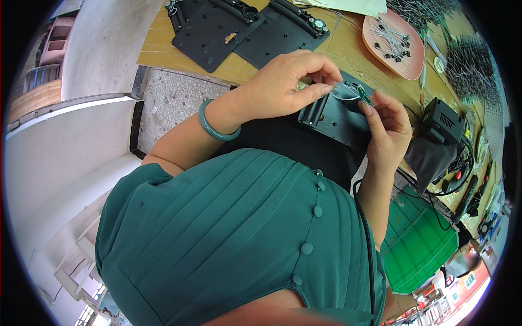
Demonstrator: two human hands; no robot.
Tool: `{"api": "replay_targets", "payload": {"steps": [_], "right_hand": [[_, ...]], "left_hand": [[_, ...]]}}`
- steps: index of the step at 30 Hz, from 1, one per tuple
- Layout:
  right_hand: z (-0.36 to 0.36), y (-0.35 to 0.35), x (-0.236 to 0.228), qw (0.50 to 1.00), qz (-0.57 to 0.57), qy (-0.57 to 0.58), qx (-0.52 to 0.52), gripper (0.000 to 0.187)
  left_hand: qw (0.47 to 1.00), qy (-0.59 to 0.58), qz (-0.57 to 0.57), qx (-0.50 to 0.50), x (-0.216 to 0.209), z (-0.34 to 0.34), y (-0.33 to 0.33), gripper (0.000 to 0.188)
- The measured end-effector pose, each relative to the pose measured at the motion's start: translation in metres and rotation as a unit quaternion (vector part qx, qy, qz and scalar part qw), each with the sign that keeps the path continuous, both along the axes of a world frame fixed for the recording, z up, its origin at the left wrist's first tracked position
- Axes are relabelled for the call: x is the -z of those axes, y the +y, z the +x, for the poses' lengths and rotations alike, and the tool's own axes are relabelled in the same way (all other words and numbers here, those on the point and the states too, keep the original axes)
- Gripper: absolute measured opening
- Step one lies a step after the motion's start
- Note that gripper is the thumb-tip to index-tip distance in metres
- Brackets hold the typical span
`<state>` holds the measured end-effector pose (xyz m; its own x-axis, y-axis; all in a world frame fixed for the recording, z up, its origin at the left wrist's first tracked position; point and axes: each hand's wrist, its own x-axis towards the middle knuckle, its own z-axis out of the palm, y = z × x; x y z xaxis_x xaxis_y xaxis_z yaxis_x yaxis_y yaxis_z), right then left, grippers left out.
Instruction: The person assembles electronic components into a plastic housing by securing a circuit board and wires with screws using an electric screwdriver, then applying hot glue with a glue gun.
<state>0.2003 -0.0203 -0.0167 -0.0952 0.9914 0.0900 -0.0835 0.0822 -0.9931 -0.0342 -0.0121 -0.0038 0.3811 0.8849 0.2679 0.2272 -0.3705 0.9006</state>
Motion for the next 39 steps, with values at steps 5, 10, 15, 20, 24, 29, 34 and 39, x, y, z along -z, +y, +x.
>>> {"api": "replay_targets", "payload": {"steps": [5,10,15,20,24,29,34,39], "right_hand": [[-0.001,0.002,-0.002,0.999,-0.030,0.019,-0.020,0.034],[-0.003,-0.001,-0.003,1.000,-0.015,0.003,-0.013,0.033],[-0.008,-0.004,-0.005,1.000,0.019,0.012,-0.010,0.031],[-0.007,-0.002,0.000,0.992,0.122,-0.033,-0.011,0.023],[-0.005,0.004,-0.003,0.954,0.246,-0.169,-0.011,0.021],[-0.008,0.008,-0.006,0.916,0.328,-0.229,0.011,0.022],[-0.006,0.005,0.002,0.953,0.229,-0.190,0.048,0.022],[-0.003,0.003,0.005,0.979,0.142,-0.146,0.021,0.024]], "left_hand": [[1.000,0.006,0.015,-0.013,-0.001,0.005,0.000,0.021],[0.993,0.051,0.108,-0.026,-0.011,0.014,0.002,0.033],[0.983,0.054,0.171,-0.039,-0.005,0.022,0.006,0.039],[0.989,0.091,0.115,0.016,0.000,0.017,0.007,0.031],[0.990,0.109,0.072,0.045,-0.003,0.015,0.008,0.024],[0.997,0.022,0.065,0.043,0.006,0.014,0.009,0.019],[0.998,0.010,0.061,0.025,0.006,0.014,0.006,0.017],[0.997,0.012,0.078,0.004,0.007,0.014,0.004,0.019]]}}
